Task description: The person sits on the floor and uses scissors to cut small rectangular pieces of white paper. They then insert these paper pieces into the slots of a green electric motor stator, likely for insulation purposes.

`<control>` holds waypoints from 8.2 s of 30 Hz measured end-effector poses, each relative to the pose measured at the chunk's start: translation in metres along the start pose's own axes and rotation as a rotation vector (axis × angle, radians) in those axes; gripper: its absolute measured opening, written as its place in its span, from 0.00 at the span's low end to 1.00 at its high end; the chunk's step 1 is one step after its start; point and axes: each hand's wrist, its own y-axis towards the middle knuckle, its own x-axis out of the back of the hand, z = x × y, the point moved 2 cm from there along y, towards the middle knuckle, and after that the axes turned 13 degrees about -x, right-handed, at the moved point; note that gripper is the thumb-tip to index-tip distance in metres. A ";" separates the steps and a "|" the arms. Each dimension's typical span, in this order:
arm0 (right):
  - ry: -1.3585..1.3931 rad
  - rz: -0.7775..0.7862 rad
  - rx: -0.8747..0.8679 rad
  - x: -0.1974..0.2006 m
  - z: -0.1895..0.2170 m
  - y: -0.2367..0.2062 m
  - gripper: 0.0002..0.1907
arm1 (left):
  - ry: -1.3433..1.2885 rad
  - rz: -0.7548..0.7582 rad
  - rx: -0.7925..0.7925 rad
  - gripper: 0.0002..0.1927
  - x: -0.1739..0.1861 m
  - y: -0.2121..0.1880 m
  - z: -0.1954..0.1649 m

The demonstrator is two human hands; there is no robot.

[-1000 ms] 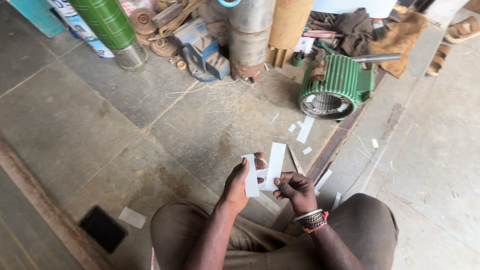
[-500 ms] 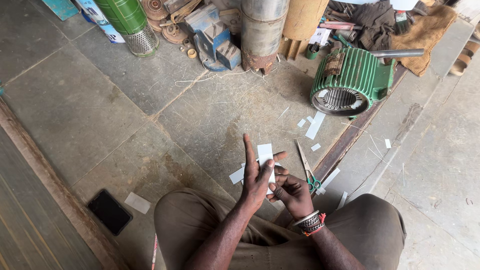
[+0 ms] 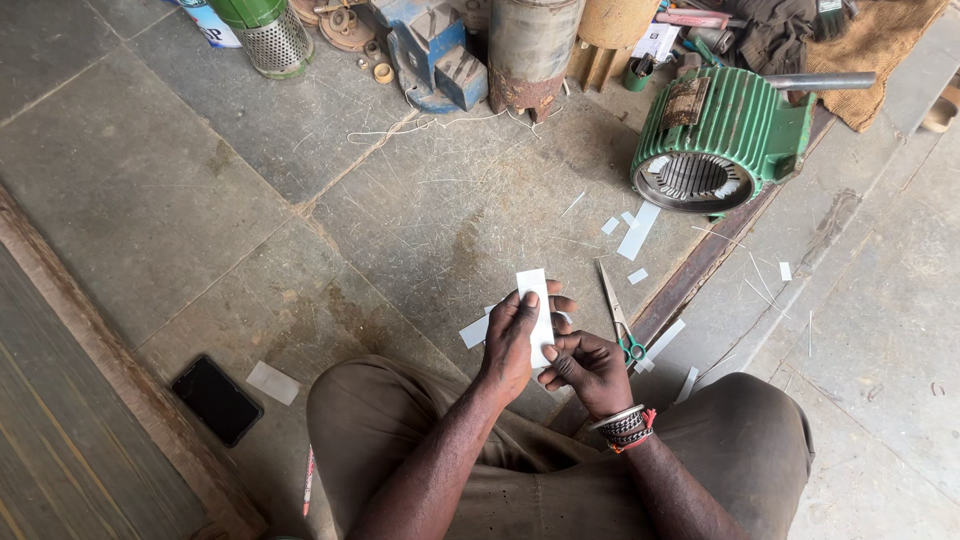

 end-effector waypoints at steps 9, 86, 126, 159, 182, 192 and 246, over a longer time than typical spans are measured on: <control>-0.028 0.023 0.001 0.001 0.000 0.001 0.12 | -0.011 -0.018 0.016 0.22 0.003 0.002 0.002; 0.032 0.064 0.303 0.110 -0.073 -0.103 0.27 | 0.759 0.738 0.329 0.18 -0.038 0.013 -0.147; -0.139 0.205 0.621 0.053 -0.010 -0.127 0.33 | 0.936 0.938 0.411 0.17 -0.084 -0.008 -0.158; -1.665 -0.232 -0.244 0.087 -0.025 0.003 0.10 | 1.450 0.173 0.033 0.08 0.102 0.052 0.009; -1.624 -0.131 -0.007 0.006 -0.026 -0.016 0.23 | 1.069 -0.074 -0.219 0.07 0.073 0.041 -0.029; -1.492 0.552 0.115 -0.036 -0.050 0.007 0.35 | 0.797 -0.359 -0.139 0.10 0.088 0.016 -0.076; -0.101 0.088 0.237 0.042 0.081 0.065 0.11 | 0.221 0.102 -0.116 0.29 0.011 0.071 0.039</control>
